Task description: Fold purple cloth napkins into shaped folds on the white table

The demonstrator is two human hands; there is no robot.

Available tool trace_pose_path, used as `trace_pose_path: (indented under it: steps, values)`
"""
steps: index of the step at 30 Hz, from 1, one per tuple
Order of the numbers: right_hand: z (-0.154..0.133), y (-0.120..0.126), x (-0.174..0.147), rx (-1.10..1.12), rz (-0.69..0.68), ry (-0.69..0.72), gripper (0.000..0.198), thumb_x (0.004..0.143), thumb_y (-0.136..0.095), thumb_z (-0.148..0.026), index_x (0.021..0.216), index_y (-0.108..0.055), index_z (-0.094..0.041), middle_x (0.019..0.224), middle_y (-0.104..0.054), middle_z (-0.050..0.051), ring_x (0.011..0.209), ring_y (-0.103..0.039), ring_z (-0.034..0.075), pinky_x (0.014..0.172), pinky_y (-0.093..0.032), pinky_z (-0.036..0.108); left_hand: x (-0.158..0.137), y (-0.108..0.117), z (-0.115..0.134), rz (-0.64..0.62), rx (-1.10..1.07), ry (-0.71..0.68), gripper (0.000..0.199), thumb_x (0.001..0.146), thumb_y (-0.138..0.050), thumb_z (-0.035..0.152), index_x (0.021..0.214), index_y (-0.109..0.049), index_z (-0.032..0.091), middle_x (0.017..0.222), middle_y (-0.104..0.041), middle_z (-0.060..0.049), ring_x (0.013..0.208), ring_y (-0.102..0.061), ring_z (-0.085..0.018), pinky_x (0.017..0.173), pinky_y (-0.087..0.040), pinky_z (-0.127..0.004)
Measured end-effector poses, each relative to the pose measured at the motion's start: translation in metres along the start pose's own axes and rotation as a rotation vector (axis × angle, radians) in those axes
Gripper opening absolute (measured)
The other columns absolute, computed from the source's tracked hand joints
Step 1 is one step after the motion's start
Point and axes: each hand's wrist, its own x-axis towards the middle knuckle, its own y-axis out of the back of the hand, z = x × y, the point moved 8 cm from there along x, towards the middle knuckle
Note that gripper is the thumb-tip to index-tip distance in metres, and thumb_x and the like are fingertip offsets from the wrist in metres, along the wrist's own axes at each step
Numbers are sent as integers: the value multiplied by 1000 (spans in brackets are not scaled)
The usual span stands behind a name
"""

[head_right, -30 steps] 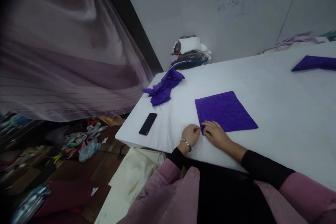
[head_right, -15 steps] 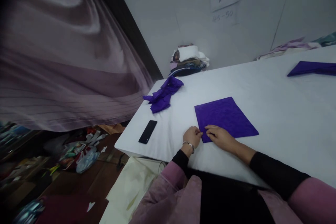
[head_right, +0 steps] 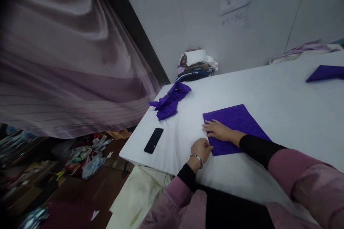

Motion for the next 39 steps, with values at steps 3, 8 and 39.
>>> trace_pose_path:
  steps: [3,8,39]
  values:
    - [18,6,15,26,13,-45,42,84,-51,-43,123,-59,-31,138,-49,4,137,-25,30,108,-12,59,0,-1,2,-37,37,-31,8,79,-65,30,76,-65,23,86,-66,0,85,-58,-16,75,-42,-26]
    - [49,13,44,-6,7,-85,51,81,-53,-43,131,-52,-30,141,-46,4,138,-22,29,109,-13,57,0,-3,2,-59,50,-73,8,79,-65,30,77,-65,22,88,-66,0,85,-58,-16,71,-42,-25]
    - [2,7,-10,-82,246,-101,42,84,-45,-27,123,-58,-24,131,-56,7,129,-40,27,107,-26,54,4,-2,-1,-50,44,-60,8,79,-64,32,77,-66,24,85,-67,1,82,-59,-15,72,-44,-26]
